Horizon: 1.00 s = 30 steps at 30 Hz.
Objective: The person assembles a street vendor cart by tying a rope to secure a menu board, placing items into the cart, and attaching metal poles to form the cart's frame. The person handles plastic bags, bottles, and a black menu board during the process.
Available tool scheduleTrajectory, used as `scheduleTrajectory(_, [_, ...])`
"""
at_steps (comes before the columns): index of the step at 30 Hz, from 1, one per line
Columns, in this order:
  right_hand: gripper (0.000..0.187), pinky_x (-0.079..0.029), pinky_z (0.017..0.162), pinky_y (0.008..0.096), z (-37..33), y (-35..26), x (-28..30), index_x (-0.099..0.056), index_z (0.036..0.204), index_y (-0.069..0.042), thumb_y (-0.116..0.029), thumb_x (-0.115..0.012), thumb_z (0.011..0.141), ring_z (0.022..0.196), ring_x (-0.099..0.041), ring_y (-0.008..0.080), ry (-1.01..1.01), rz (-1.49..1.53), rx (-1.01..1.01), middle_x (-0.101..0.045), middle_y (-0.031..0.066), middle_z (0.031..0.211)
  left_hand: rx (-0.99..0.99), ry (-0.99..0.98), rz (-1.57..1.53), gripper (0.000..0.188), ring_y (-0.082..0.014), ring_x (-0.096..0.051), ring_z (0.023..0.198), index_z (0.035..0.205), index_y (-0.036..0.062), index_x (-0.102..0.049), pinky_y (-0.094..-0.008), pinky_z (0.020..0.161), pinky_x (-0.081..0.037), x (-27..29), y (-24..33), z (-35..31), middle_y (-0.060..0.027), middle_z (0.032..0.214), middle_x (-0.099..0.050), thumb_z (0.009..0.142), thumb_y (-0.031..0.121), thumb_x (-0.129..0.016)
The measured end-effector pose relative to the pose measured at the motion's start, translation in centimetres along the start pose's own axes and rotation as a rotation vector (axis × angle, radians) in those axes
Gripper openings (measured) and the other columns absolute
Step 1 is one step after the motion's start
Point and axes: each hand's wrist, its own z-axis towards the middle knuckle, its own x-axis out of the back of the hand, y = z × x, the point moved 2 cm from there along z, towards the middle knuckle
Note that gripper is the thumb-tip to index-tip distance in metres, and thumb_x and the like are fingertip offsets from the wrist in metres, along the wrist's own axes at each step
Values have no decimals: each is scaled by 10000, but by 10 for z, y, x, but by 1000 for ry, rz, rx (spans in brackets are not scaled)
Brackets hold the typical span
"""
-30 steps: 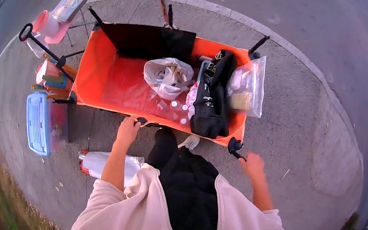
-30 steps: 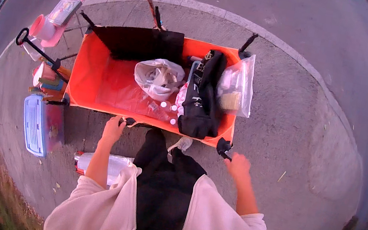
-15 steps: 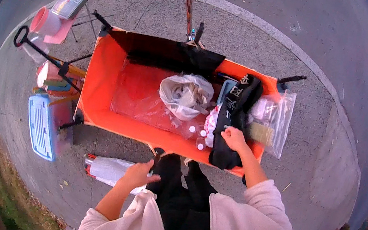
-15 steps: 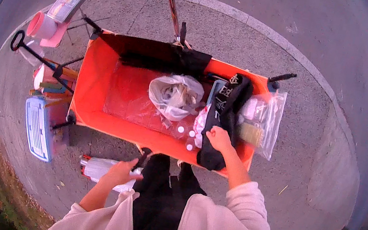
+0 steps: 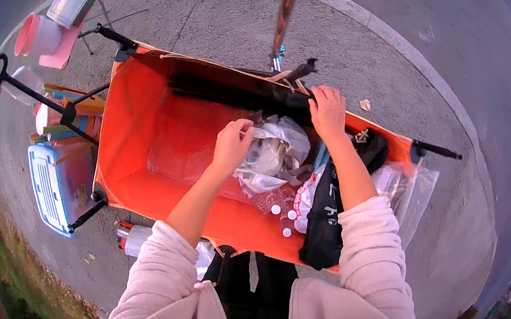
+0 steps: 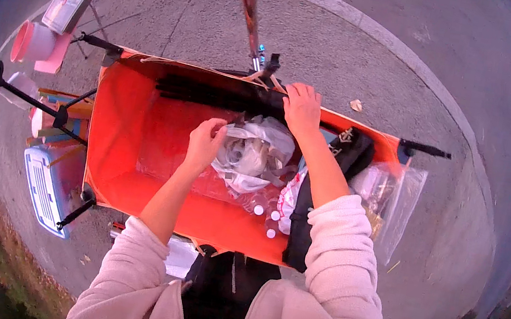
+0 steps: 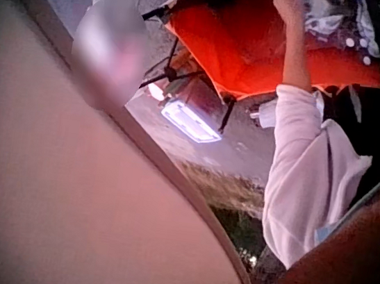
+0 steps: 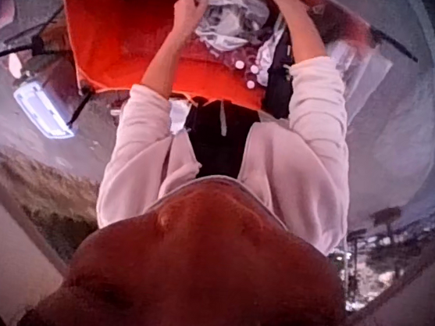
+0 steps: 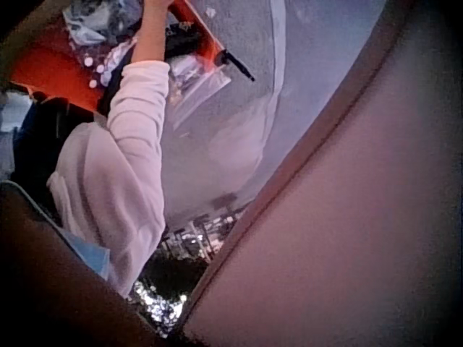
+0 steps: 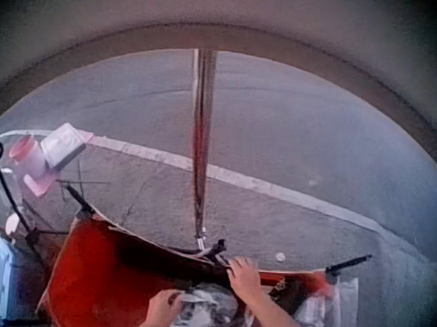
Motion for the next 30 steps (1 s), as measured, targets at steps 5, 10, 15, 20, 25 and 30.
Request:
scheduleTrajectory(5, [84,-402,707,376,-9,-2,-15,-614,797,-71,-132,-618,739,829,-518,244,-63,40,114,-539,48,852,231,42,-101,218,-118,-588,680,972,0,-612,-269,631,-479,1,-31,26,-75,786,-646,880,190,-554])
scheduleTrajectory(10, [131,-401,678,356,-44,-22,-4,-597,805,-52,-123,-626,698,807,-519,237,-179,133,251,-525,59,829,537,114,-332,312,-106,-562,641,918,-27,-612,-269,607,-466,16,-39,22,-57,744,-629,909,270,-516])
scheduleTrajectory(15, [155,-400,671,339,-65,-39,0,-592,824,-23,-108,-616,698,792,-516,227,-243,237,284,-520,61,817,567,81,-261,382,-104,-564,590,744,-37,-582,-248,530,-429,21,-63,6,-73,681,-636,923,288,-490])
scheduleTrajectory(20, [159,-402,671,331,-77,-40,-10,-591,812,-24,-116,-618,686,778,-510,219,-359,257,386,-523,58,817,705,97,-374,358,-94,-551,559,721,-38,-597,-243,491,-413,22,-76,-12,-73,646,-626,913,246,-496])
scheduleTrajectory(25, [153,-428,672,336,-63,-40,-17,-608,806,-37,-167,-641,733,770,-540,242,-512,405,420,-551,66,790,753,155,-372,355,-90,-494,497,663,-36,-596,-243,466,-391,23,-84,-31,-54,592,-590,902,207,-499])
scheduleTrajectory(30, [257,-452,823,412,-37,16,-101,-585,1015,-29,-216,-536,845,939,-554,340,-704,249,-21,-576,165,961,763,240,-447,361,-52,-425,459,621,8,-567,-209,424,-324,22,-112,-78,-15,535,-524,908,223,-520])
